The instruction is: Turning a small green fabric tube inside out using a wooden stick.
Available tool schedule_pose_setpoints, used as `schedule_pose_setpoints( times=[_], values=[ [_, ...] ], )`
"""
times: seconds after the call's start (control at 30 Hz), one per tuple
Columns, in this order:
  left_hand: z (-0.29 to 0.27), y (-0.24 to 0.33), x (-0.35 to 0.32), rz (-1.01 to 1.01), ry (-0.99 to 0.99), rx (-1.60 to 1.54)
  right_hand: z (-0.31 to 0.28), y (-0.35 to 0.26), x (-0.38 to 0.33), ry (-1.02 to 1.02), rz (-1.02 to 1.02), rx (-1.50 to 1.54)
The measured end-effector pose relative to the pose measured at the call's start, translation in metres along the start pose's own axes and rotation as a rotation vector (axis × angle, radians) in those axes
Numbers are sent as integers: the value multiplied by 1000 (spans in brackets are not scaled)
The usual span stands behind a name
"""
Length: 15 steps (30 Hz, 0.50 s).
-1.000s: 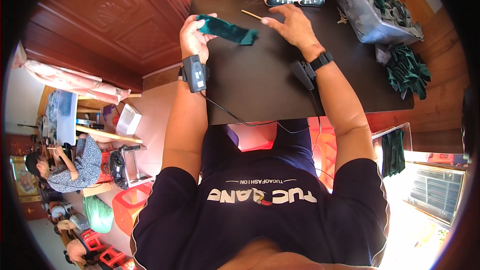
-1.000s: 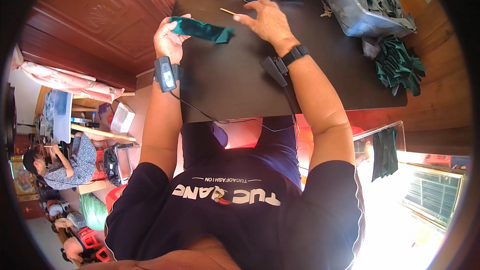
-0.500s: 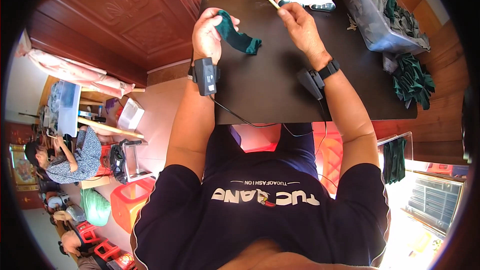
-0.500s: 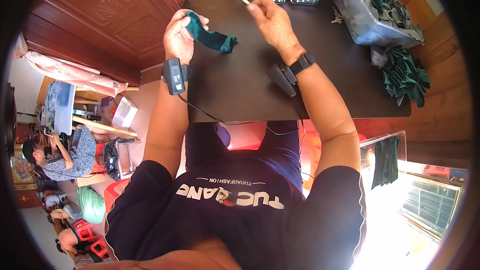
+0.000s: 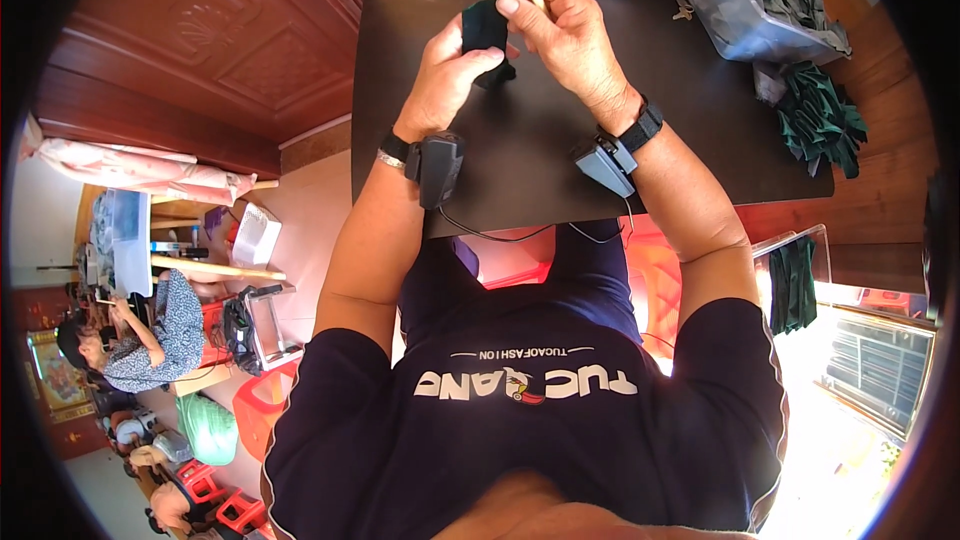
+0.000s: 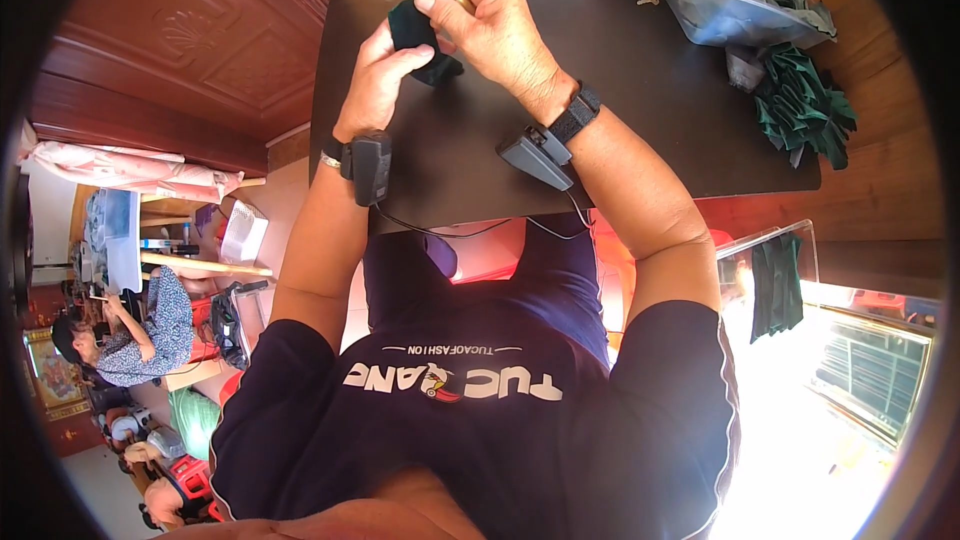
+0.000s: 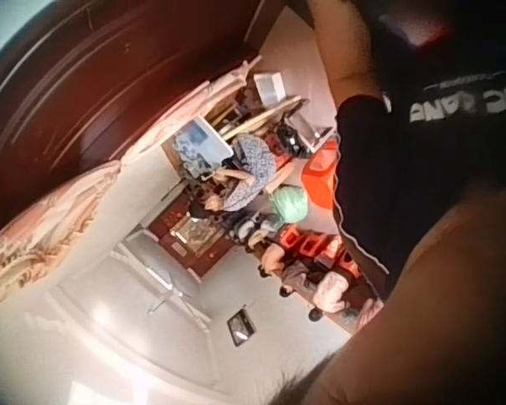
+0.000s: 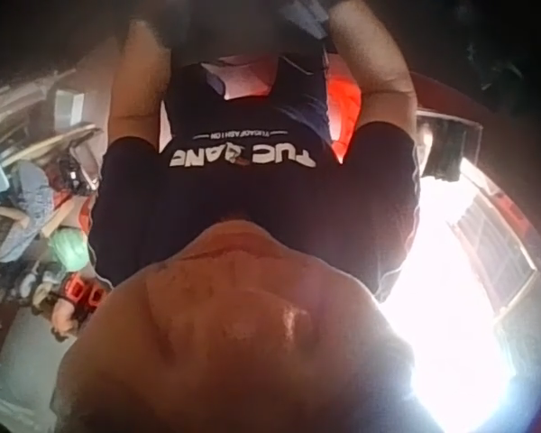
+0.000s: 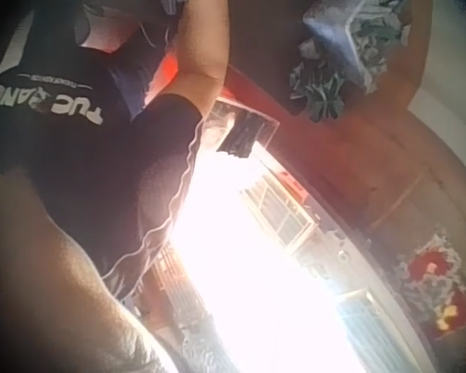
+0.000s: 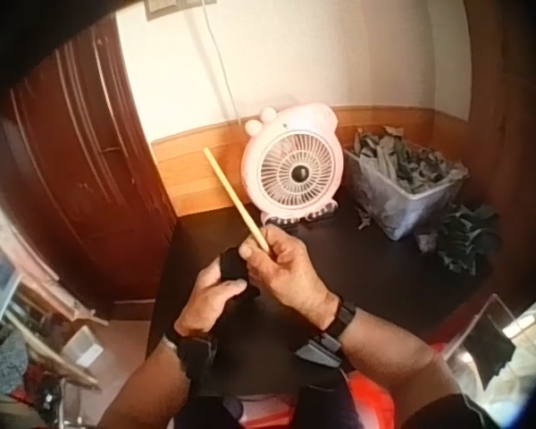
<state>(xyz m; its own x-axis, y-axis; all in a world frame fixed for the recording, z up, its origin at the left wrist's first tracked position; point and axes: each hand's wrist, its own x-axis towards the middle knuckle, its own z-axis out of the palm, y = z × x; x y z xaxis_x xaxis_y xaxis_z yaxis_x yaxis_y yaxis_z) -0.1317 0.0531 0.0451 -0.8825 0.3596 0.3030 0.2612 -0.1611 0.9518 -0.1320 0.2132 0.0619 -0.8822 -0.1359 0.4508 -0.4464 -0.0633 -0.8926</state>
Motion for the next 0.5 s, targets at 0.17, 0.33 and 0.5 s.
schedule_pose_setpoints(
  times=[0.17,0.33,0.5],
  values=[
    [-6,-1,3,-30,92,-104,-5,5,7,-11,31,91],
    [-50,-10,8,-138,129,-579,-17,18,15,80,14,-271],
    [-78,-14,10,-64,350,-691,-21,29,8,-75,-40,-415]
  ],
)
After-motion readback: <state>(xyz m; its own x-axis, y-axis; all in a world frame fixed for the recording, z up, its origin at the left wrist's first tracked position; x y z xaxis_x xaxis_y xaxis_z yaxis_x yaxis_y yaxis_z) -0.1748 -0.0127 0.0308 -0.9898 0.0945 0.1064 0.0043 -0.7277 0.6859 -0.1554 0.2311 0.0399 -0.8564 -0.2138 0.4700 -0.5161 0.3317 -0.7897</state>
